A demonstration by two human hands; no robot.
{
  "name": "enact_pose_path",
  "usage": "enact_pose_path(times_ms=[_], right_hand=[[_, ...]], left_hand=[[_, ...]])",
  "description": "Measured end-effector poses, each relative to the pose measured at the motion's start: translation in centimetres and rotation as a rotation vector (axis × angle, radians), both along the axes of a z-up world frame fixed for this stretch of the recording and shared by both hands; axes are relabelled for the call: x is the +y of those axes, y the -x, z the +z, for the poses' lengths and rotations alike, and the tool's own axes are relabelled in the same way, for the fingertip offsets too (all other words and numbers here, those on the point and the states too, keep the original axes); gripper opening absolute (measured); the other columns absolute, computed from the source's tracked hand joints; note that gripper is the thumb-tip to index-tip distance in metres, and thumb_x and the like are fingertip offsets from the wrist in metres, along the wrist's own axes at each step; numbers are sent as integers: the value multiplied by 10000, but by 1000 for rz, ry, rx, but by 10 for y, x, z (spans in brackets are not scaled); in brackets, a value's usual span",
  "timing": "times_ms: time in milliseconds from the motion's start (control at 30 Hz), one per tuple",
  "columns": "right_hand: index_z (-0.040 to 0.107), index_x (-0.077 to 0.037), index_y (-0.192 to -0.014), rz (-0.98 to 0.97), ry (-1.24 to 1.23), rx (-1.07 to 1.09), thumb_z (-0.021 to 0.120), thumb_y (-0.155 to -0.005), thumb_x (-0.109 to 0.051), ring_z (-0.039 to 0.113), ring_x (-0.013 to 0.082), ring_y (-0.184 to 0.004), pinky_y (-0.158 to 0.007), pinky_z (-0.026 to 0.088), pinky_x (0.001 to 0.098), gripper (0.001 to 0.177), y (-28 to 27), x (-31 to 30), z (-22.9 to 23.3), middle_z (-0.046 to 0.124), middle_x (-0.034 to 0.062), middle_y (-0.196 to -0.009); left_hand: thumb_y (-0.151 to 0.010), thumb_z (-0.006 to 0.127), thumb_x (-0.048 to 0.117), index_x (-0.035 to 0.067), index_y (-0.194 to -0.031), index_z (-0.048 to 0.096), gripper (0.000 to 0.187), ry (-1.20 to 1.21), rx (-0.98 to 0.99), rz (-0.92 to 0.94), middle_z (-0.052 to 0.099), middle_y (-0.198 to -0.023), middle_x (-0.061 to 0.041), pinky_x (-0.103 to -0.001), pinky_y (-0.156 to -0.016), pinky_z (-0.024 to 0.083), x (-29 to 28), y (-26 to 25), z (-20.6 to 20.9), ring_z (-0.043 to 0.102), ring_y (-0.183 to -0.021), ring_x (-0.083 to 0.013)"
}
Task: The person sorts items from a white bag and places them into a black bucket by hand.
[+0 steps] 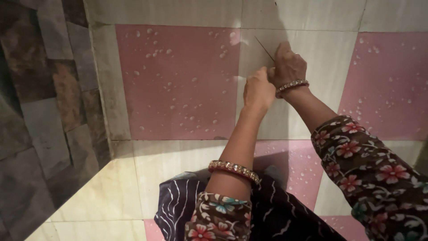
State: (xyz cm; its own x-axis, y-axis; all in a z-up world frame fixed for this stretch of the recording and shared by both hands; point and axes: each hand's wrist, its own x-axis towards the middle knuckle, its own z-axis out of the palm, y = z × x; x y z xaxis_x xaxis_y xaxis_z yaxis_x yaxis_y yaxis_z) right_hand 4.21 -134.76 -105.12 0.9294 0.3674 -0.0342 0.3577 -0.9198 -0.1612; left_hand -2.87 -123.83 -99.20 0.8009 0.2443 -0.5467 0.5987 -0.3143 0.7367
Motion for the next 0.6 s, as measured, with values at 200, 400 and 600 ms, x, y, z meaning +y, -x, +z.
enact_pose_path(times_ms=[200,400,600], right_hand=[[701,-53,-756,9,-9,-65,771,-720,-187,665,389,-675,-633,557,464,155,21,-12,37,668,192,-776],[797,-118,-801,-102,-153,-98,728,-808,-199,684,331,-704,-666,562,442,107,37,-17,144,704,144,-789],[790,-98,-893,-127,-354,-63,739,-869,-253,727,296,-753,-707,576,405,165,32,-20,308,754,120,-855]], left_hand=[[-865,532,17,28,-1174,629,324,-23,29,-21,700,-1150,-252,-489,-949,521,-7,12,20,654,-1106,-446],[-886,521,41,34,-1149,643,290,12,-48,6,711,-1120,-243,-490,-931,520,-12,17,141,663,-1074,-427],[-1006,478,201,54,-1080,687,266,36,-228,89,726,-1002,-233,-500,-842,542,-18,7,311,688,-955,-431]])
